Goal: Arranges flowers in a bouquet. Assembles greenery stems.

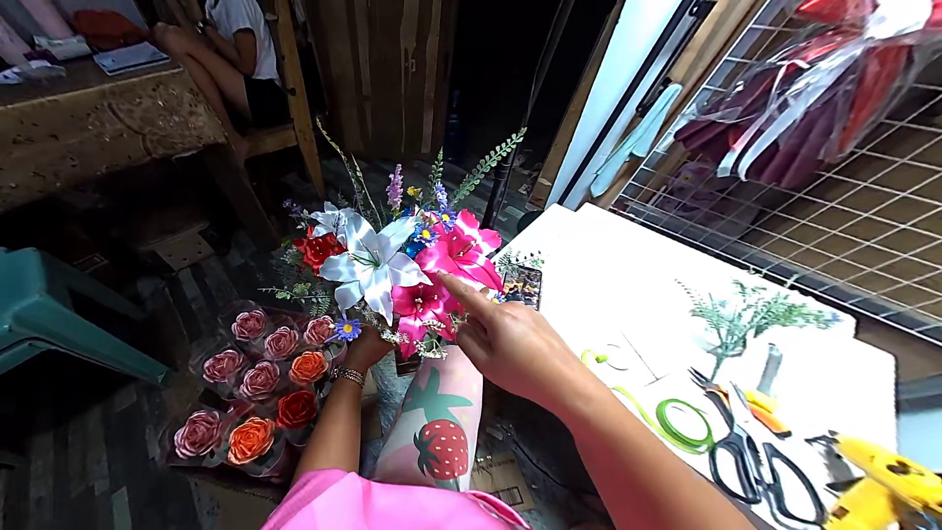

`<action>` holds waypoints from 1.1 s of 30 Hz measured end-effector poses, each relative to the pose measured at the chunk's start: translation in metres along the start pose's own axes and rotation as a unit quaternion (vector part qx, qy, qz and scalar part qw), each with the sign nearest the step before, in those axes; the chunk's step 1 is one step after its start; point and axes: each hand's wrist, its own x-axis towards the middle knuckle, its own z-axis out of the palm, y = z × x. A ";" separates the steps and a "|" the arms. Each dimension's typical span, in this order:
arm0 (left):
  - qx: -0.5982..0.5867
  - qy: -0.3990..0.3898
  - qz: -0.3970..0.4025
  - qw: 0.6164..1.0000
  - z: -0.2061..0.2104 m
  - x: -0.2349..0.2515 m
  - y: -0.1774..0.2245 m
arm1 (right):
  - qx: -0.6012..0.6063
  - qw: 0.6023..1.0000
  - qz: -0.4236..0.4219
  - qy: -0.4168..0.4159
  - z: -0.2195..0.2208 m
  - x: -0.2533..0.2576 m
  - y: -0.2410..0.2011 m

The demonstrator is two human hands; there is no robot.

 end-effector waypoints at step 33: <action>-0.050 0.016 -0.013 0.999 -0.015 -0.022 0.010 | 0.011 0.998 0.017 0.053 -0.013 -0.003 0.017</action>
